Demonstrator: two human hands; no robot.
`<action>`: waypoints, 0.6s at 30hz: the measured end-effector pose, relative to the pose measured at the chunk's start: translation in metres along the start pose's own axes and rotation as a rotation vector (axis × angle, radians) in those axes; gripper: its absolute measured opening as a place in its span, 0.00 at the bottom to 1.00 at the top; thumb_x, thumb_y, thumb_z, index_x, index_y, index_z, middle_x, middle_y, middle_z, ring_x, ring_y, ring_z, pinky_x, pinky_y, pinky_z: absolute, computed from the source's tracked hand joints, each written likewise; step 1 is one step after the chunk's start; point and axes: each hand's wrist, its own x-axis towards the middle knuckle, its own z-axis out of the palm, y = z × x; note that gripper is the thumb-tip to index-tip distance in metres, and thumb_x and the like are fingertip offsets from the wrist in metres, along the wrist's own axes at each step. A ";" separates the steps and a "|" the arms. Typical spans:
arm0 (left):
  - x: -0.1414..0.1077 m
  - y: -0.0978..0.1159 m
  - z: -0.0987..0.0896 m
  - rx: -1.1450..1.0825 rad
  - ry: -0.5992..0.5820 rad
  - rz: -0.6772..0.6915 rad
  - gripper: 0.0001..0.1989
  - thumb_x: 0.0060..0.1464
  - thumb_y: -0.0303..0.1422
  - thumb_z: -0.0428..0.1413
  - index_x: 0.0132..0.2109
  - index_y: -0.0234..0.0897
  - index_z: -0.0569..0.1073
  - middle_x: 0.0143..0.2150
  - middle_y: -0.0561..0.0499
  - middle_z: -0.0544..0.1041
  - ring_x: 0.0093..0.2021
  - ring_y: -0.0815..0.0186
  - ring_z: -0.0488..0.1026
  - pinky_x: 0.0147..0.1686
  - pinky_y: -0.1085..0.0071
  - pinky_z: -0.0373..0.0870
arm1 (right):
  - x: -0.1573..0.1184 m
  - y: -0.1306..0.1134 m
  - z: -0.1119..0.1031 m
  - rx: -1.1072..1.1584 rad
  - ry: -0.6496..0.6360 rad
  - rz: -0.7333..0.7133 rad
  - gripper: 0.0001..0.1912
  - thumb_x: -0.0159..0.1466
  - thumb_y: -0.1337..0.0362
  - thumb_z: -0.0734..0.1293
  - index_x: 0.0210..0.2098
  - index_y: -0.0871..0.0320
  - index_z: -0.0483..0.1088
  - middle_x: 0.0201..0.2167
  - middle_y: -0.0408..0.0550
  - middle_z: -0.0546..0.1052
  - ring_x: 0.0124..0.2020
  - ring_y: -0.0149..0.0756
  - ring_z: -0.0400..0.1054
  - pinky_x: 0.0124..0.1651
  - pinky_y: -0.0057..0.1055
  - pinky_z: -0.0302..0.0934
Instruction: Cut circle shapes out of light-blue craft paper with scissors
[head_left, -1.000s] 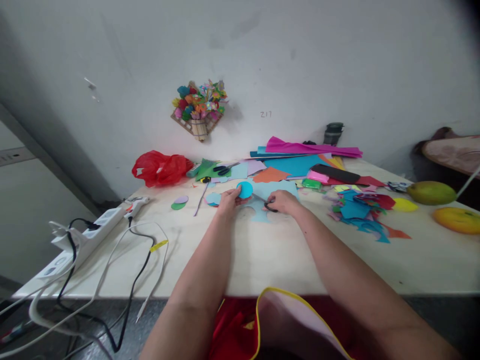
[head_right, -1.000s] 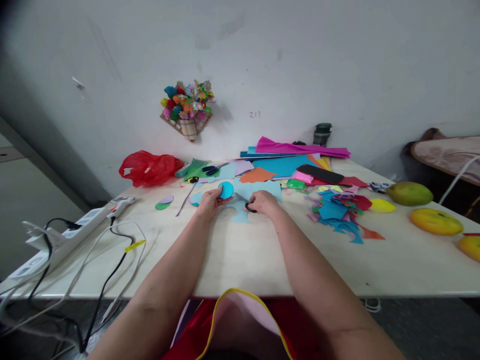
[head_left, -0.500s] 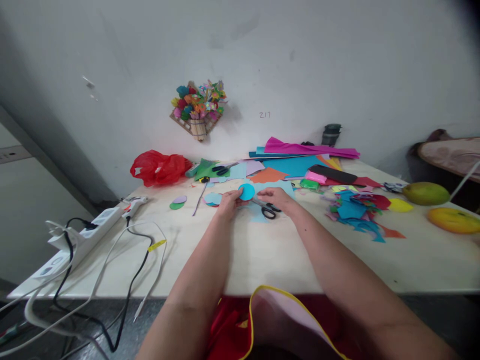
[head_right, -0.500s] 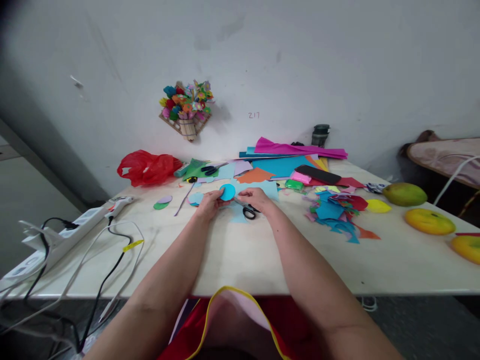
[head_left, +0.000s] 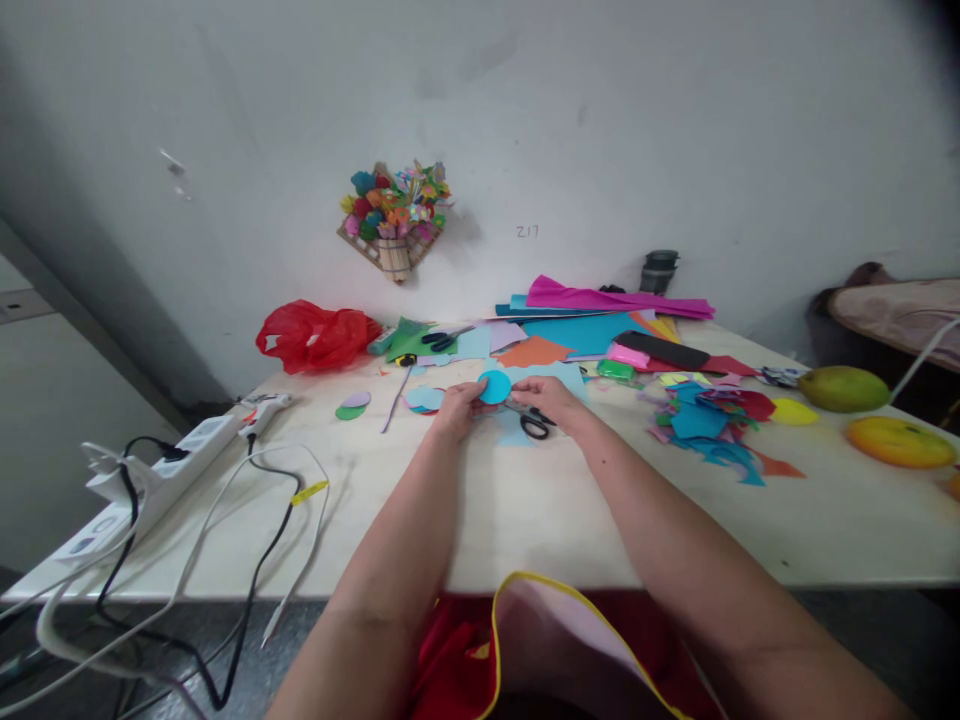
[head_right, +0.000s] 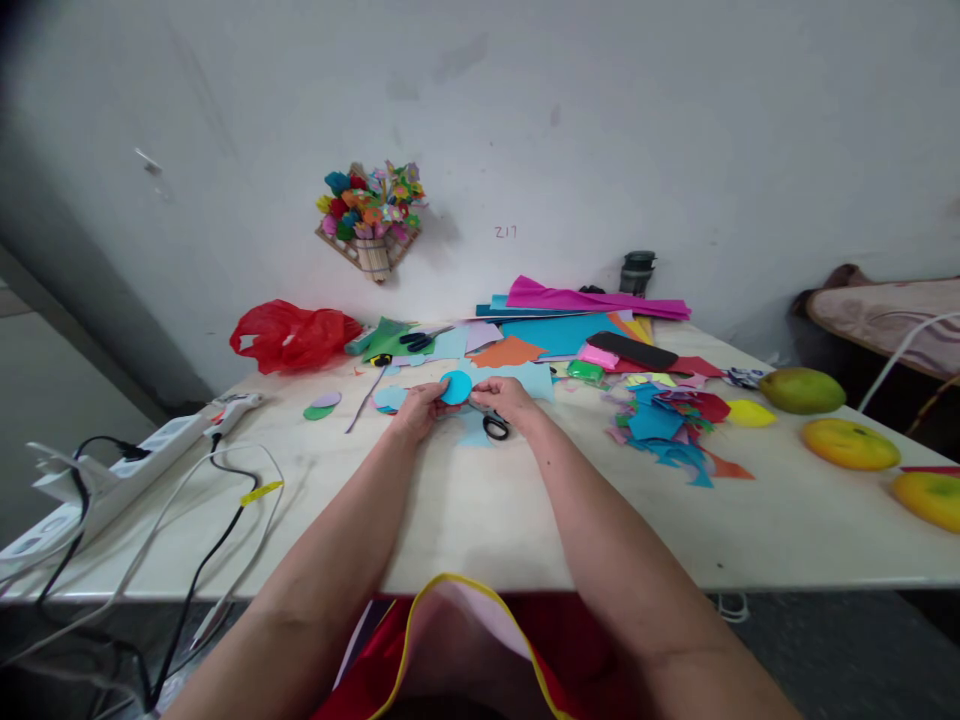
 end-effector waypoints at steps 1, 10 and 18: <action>0.000 0.000 0.000 0.003 -0.002 -0.002 0.18 0.43 0.44 0.70 0.31 0.32 0.78 0.32 0.42 0.82 0.38 0.53 0.80 0.41 0.60 0.76 | 0.000 0.000 0.000 0.000 0.001 0.002 0.08 0.50 0.65 0.74 0.31 0.59 0.77 0.25 0.43 0.79 0.29 0.34 0.72 0.38 0.31 0.66; -0.002 -0.002 0.004 0.085 -0.046 -0.015 0.24 0.34 0.48 0.73 0.25 0.32 0.76 0.27 0.47 0.77 0.30 0.62 0.74 0.36 0.64 0.75 | 0.004 0.004 0.005 -0.034 0.007 -0.156 0.20 0.50 0.67 0.72 0.44 0.57 0.76 0.19 0.35 0.71 0.25 0.32 0.68 0.34 0.29 0.64; -0.007 0.010 0.008 -0.005 -0.061 -0.034 0.25 0.44 0.41 0.66 0.48 0.33 0.77 0.29 0.48 0.79 0.32 0.59 0.78 0.37 0.60 0.76 | 0.006 0.008 0.010 0.007 0.125 -0.085 0.08 0.49 0.64 0.71 0.30 0.58 0.78 0.22 0.42 0.76 0.25 0.34 0.69 0.34 0.33 0.67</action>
